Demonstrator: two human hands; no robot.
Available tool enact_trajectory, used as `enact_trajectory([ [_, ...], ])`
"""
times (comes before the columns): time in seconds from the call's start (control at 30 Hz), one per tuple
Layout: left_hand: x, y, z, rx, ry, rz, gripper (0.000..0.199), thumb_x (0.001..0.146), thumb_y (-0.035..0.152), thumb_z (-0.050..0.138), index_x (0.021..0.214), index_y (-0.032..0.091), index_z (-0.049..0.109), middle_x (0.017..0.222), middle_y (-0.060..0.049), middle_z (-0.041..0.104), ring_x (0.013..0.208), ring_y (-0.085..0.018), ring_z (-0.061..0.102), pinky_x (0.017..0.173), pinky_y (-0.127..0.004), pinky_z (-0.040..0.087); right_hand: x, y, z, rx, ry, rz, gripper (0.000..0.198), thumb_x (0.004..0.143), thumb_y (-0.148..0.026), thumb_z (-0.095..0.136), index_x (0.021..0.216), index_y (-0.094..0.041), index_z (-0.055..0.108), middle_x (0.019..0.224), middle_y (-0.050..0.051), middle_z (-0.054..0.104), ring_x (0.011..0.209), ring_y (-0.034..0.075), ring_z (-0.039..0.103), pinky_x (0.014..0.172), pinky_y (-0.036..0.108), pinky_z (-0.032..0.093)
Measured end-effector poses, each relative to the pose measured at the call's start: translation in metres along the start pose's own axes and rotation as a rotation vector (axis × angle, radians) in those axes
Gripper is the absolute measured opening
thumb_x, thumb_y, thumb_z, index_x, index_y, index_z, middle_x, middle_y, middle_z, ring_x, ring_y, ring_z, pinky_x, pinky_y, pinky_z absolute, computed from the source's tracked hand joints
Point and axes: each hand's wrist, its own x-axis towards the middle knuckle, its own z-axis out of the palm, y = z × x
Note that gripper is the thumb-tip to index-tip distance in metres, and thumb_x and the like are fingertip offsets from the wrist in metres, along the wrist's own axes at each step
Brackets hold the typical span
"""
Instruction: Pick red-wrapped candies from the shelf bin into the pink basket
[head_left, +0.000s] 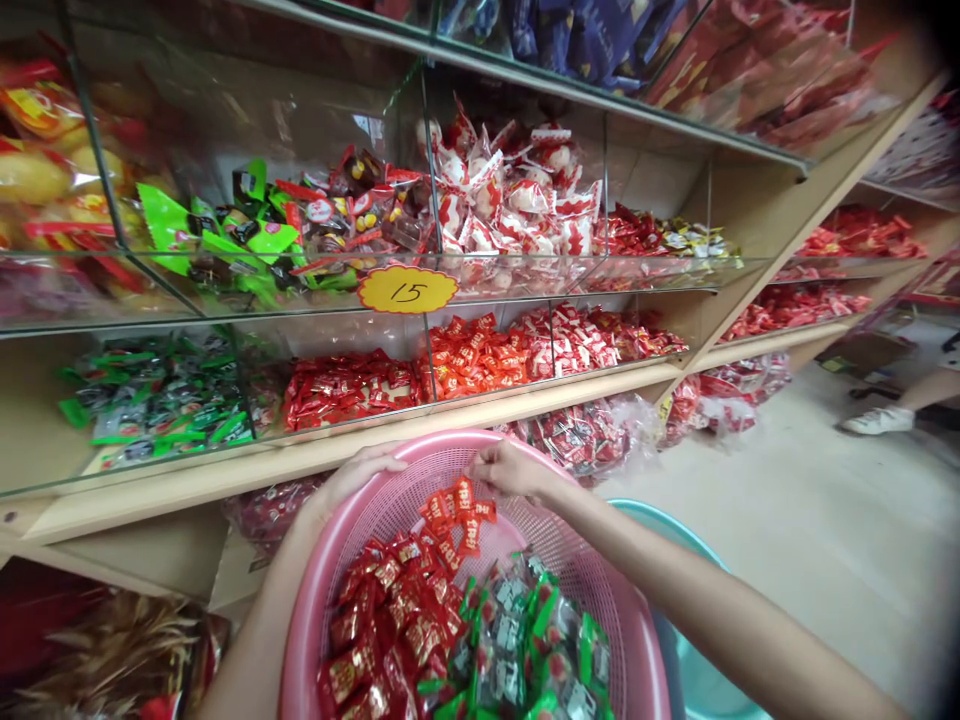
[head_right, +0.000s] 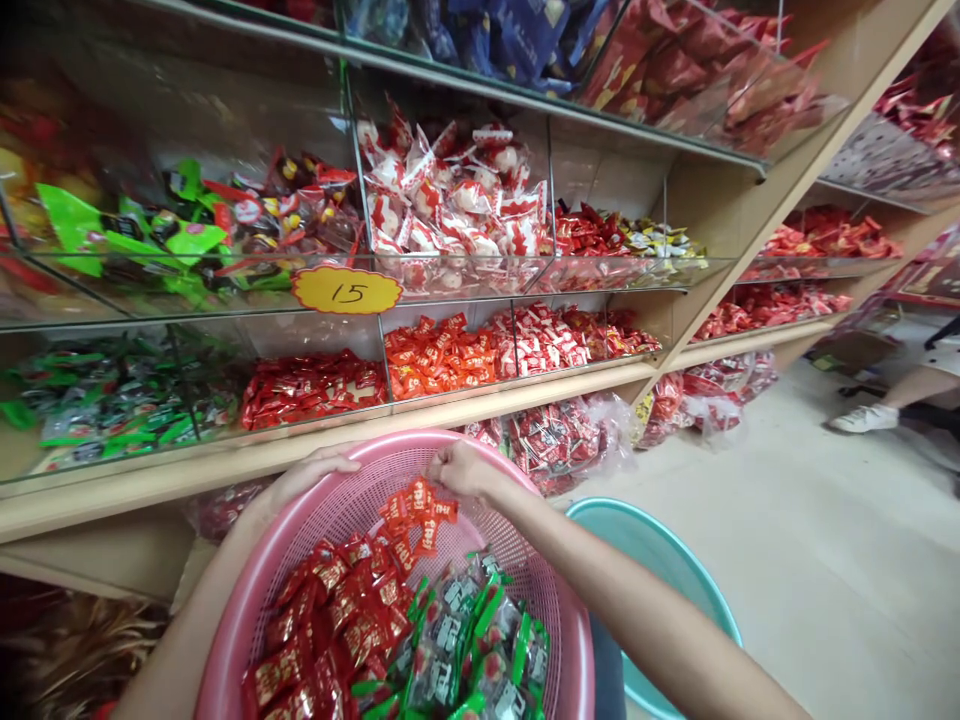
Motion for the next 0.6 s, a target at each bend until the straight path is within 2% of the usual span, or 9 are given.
enact_trajectory([
  [0.1, 0.000, 0.001, 0.000, 0.039, -0.025, 0.054, 0.044, 0.066, 0.024, 0.060, 0.110, 0.019, 0.060, 0.095, 0.000, 0.067, 0.083, -0.020, 0.060, 0.081, -0.027, 0.042, 0.005, 0.007, 0.014, -0.097, 0.032, -0.002, 0.024, 0.069, -0.019, 0.055, 0.047, -0.016, 0.046, 0.040, -0.006, 0.043, 0.039, 0.005, 0.036, 0.041, 0.018, 0.027],
  [0.3, -0.004, 0.004, 0.003, -0.056, -0.090, 0.011, 0.047, 0.068, 0.023, 0.058, 0.115, 0.018, 0.056, 0.097, -0.002, 0.067, 0.083, -0.020, 0.061, 0.077, -0.028, 0.044, 0.013, 0.001, 0.025, -0.252, 0.081, -0.009, 0.025, 0.068, -0.012, 0.054, 0.045, -0.016, 0.045, 0.040, -0.005, 0.043, 0.042, 0.007, 0.038, 0.044, 0.020, 0.028],
  [0.43, -0.005, 0.005, 0.003, 0.010, -0.028, 0.040, 0.043, 0.067, 0.023, 0.058, 0.110, 0.019, 0.060, 0.100, -0.002, 0.066, 0.085, -0.021, 0.060, 0.075, -0.027, 0.044, 0.019, 0.005, 0.033, -0.332, 0.136, -0.020, 0.026, 0.071, -0.015, 0.053, 0.046, -0.016, 0.047, 0.042, -0.003, 0.044, 0.045, 0.008, 0.040, 0.046, 0.020, 0.029],
  [0.6, -0.001, 0.002, -0.002, 0.138, 0.009, 0.074, 0.039, 0.066, 0.023, 0.056, 0.104, 0.017, 0.064, 0.095, -0.002, 0.068, 0.080, -0.020, 0.059, 0.074, -0.026, 0.043, 0.023, 0.013, 0.042, -0.408, 0.238, -0.053, 0.022, 0.073, -0.018, 0.054, 0.051, -0.016, 0.052, 0.050, -0.002, 0.048, 0.050, 0.009, 0.042, 0.048, 0.021, 0.028],
])
